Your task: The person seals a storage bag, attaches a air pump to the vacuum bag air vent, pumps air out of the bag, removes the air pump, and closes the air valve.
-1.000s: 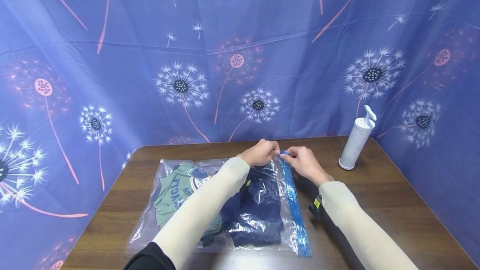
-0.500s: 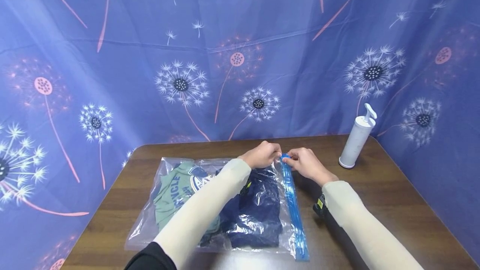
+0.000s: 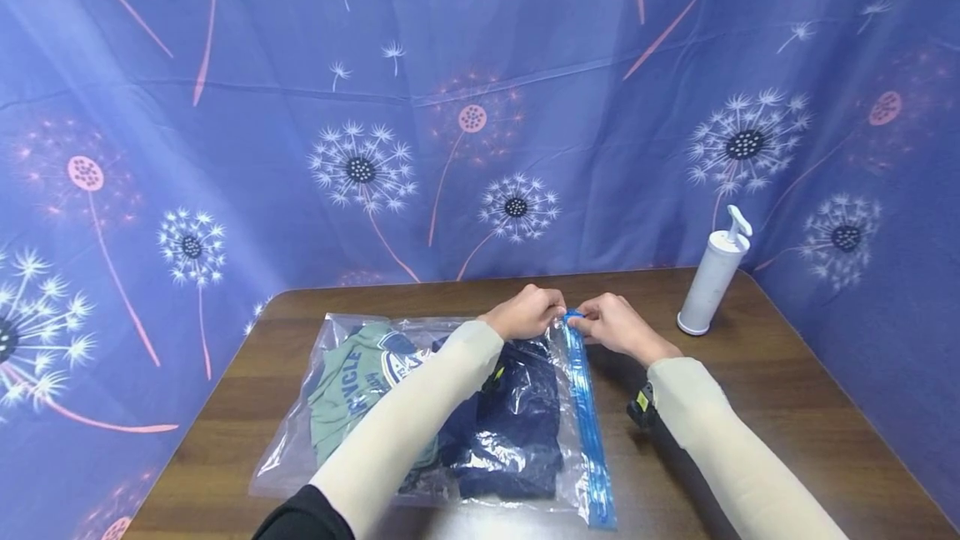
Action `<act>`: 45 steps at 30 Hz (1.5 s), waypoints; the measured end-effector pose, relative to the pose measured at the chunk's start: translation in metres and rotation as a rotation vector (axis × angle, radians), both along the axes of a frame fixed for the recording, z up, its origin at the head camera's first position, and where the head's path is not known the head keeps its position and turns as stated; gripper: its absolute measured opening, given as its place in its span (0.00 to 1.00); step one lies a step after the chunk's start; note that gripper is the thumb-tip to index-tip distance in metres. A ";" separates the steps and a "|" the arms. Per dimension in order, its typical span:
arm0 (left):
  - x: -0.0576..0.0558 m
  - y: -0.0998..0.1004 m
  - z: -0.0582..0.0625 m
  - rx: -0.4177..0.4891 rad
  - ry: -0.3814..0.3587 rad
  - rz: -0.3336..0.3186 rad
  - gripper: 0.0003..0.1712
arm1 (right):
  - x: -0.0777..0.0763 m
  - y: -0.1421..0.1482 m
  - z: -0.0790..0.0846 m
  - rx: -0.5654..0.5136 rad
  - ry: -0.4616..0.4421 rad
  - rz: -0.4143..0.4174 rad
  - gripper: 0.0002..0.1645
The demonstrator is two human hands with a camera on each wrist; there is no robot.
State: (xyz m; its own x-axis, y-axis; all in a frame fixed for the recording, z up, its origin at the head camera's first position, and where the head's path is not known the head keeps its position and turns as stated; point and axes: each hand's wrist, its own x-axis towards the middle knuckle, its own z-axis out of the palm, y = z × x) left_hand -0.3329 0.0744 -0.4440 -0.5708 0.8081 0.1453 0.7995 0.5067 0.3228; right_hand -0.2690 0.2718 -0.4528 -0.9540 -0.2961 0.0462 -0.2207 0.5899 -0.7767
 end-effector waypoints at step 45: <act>0.003 -0.003 0.014 0.045 -0.065 0.066 0.09 | 0.004 -0.024 -0.018 0.066 0.191 -0.163 0.19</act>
State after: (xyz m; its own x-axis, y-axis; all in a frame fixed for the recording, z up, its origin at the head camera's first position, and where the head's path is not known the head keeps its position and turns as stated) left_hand -0.3304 0.0711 -0.4297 -0.6317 0.7621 0.1418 0.7416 0.5410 0.3966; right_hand -0.2654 0.2482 -0.4709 -0.9652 -0.1471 0.2162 -0.2575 0.6782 -0.6883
